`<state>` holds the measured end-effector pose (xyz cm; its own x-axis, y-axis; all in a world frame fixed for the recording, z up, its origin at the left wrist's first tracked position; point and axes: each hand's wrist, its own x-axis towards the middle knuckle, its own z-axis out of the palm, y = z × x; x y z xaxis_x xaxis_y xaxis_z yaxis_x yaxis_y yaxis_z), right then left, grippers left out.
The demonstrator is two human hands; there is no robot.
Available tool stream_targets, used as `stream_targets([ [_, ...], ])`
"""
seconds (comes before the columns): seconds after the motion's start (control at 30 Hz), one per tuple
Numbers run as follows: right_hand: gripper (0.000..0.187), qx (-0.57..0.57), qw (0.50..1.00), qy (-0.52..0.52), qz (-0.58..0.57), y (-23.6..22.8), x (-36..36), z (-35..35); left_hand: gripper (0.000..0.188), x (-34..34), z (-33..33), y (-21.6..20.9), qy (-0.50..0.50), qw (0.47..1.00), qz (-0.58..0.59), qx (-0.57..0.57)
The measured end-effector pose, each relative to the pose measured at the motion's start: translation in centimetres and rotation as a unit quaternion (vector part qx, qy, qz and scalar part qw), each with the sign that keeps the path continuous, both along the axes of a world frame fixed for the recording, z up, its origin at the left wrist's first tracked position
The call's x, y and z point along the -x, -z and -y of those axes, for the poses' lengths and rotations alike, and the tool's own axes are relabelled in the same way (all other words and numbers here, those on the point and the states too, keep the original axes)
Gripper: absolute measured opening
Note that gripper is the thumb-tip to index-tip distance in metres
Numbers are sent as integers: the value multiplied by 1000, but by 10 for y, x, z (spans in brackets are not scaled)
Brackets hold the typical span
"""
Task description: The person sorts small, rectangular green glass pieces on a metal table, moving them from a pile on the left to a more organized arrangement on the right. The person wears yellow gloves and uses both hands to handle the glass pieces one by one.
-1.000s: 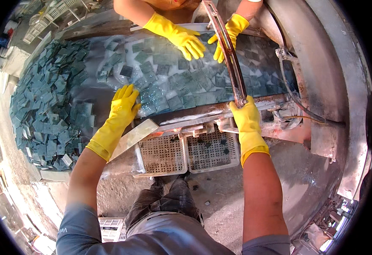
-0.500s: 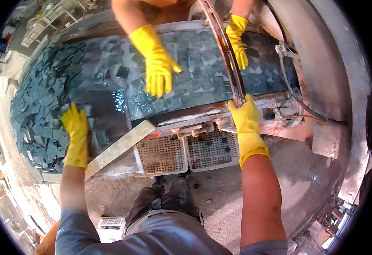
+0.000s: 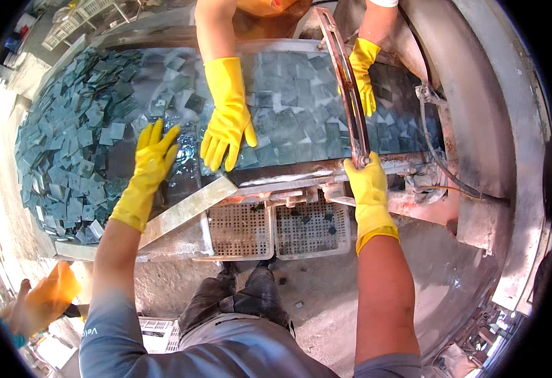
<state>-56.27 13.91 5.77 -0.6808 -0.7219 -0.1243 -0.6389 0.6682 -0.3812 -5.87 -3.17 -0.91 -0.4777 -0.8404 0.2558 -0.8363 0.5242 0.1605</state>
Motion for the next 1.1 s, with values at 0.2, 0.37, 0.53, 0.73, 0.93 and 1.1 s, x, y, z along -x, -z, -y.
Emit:
stream_targets([
  [0.2, 53, -26, 1000, 5, -10, -5, -4, 2, 73, -53, -41, -20, 47, 993, 26, -105],
  [0.37, 54, -9, 1000, 2, 1, -5, -4, 1, 88, -45, -57, -31, 96, 981, 112, -127],
  [0.53, 58, 11, 999, -4, 47, -2, -3, -2, 84, 22, -40, -6, 0, 997, 27, -66],
  [0.73, 59, -14, 1000, -10, -20, -4, -7, 0, 78, 92, -24, 6, 7, 999, 3, -43],
  [0.93, 58, -11, 1000, -2, -6, 1, 3, -1, 70, 62, -8, 9, 22, 1000, -17, -6],
  [1.1, 60, -22, 999, 3, -33, 1, -1, -2, 80, 36, 31, 28, -72, 996, 19, 50],
])
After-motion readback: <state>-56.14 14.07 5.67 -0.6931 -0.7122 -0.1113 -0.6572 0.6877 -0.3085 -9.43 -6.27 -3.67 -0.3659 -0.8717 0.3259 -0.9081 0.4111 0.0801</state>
